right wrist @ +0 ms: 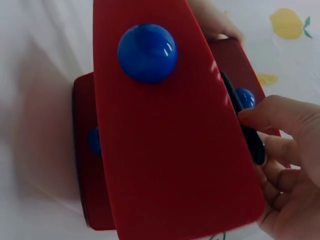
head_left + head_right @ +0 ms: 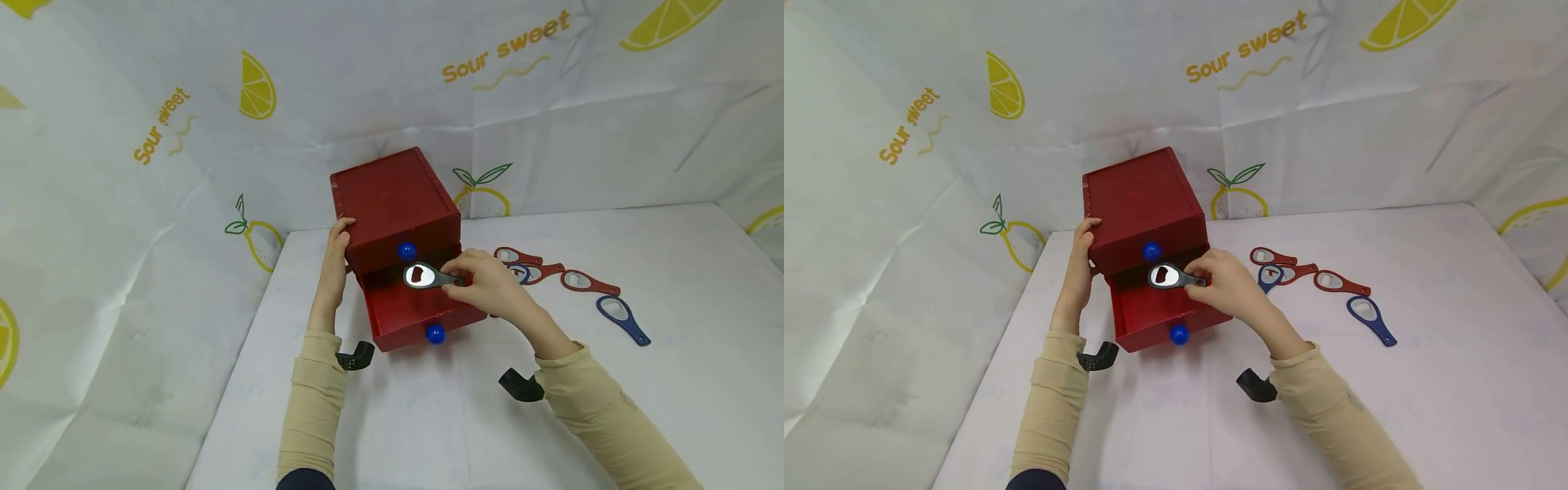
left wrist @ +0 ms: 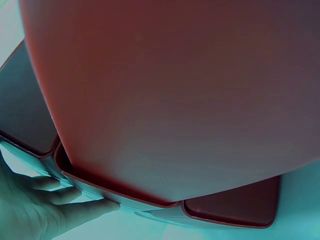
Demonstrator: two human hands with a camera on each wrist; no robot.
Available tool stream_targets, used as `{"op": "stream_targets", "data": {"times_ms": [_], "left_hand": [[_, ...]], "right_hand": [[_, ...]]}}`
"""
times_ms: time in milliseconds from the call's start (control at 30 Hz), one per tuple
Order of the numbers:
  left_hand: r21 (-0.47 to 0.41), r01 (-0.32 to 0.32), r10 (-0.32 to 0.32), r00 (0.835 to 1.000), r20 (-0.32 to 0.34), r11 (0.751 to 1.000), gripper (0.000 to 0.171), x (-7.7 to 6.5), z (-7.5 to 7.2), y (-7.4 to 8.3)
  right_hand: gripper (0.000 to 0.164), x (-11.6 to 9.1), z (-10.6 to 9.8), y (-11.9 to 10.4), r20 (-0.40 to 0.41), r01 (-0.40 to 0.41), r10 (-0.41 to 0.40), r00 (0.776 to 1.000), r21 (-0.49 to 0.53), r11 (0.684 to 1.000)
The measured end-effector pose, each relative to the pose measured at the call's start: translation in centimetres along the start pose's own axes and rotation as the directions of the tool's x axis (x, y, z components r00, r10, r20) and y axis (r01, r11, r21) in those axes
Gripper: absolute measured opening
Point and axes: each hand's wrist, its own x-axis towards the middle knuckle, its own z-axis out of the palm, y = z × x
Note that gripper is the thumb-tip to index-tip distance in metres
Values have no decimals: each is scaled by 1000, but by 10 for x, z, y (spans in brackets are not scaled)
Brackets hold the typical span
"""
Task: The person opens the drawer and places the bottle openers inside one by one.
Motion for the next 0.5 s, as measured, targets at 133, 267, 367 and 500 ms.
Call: {"op": "stream_targets", "data": {"times_ms": [133,267,367,500], "left_hand": [[6,4,-4,1000,-2,1000,45,-1,0,0],[5,5,-5,1000,-6,1000,45,1,-1,-4],[0,7,-7,1000,-2,1000,45,1,-1,-4],[2,15,-15,1000,5,1000,46,0,0,0]], "right_hand": [[25,9,10,-5,62,-4,6,998,-37,999],[26,17,17,-9,125,-6,13,992,-61,998],[25,23,21,-8,168,-10,23,986,-78,997],[22,31,25,-8,229,-22,45,972,-103,994]]}}
